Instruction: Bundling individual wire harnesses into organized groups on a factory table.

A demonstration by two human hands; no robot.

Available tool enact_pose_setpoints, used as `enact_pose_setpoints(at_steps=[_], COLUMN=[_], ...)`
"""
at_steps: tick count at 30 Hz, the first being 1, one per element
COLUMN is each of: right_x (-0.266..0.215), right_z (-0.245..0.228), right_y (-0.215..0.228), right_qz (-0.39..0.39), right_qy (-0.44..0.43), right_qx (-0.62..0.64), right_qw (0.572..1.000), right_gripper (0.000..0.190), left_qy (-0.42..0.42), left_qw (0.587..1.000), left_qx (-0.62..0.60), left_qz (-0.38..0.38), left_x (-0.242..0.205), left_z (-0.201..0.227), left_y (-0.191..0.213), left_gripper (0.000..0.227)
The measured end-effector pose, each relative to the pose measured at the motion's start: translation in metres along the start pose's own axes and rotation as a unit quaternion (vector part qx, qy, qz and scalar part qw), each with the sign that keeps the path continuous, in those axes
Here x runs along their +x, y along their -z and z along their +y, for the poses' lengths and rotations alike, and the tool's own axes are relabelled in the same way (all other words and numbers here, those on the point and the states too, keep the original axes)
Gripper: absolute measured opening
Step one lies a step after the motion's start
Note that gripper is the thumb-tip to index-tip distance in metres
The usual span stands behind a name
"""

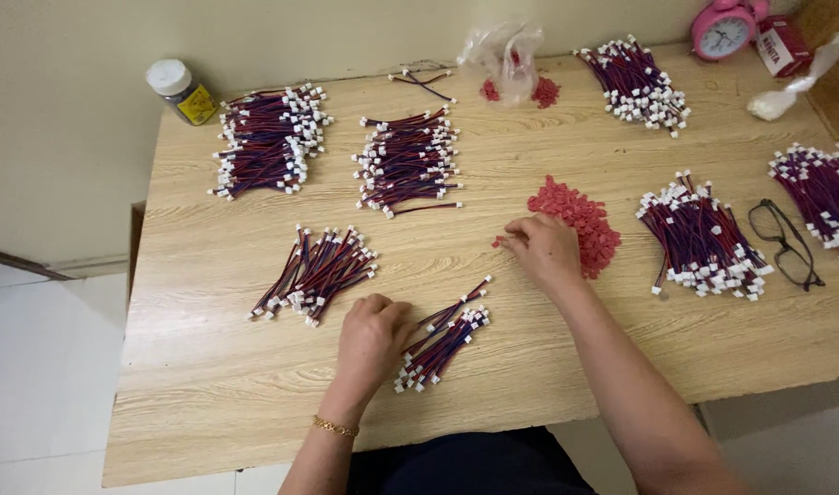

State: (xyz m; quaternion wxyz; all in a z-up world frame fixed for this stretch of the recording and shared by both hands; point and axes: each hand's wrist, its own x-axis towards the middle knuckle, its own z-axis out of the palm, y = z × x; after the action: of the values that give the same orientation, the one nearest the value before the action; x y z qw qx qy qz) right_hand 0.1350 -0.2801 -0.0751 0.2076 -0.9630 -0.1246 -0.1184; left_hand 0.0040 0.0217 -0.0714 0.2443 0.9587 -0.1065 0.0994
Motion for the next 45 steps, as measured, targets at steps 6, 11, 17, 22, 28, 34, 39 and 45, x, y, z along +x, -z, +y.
enact_pose_setpoints(at_steps=[6,11,17,22,28,34,39,45], right_x=[0.0,0.004,-0.006,-0.031,-0.048,-0.05,-0.045,-0.039], right_z=[-0.007,-0.009,-0.034,-0.092,-0.114,-0.127,-0.167,-0.181], right_y=[-0.013,-0.017,0.013,0.057,0.056,0.055,0.098,0.103], right_qz=[-0.054,-0.048,0.051,0.018,-0.051,-0.076,0.005,0.075], right_qy=[-0.007,0.013,0.036,-0.09,-0.101,-0.093,0.102,0.238], right_qx=[-0.062,-0.082,0.152,0.405,0.489,0.555,0.313,0.239], right_qw=[0.997,0.995,0.986,0.91,0.865,0.823,0.944,0.938], right_gripper=[0.014,0.012,0.008,0.019,0.022,0.023,0.012,0.01], left_qy=[0.01,0.025,0.031,0.008,-0.02,-0.017,0.014,0.178], left_qw=[0.999,0.998,0.997,0.999,0.999,0.994,0.956,0.785], left_qx=[0.014,-0.003,-0.014,0.002,0.045,-0.063,-0.262,-0.586], left_qz=[-0.029,-0.062,-0.063,-0.037,0.003,0.085,0.134,0.091], left_x=[0.002,0.006,-0.005,-0.007,-0.004,0.01,0.021,0.021], left_z=[0.009,0.018,0.015,0.007,0.005,0.008,0.048,0.06], left_y=[-0.003,0.01,0.016,0.001,-0.015,0.003,0.066,0.062], left_gripper=[0.022,0.028,0.027,0.014,0.019,0.014,0.015,0.022])
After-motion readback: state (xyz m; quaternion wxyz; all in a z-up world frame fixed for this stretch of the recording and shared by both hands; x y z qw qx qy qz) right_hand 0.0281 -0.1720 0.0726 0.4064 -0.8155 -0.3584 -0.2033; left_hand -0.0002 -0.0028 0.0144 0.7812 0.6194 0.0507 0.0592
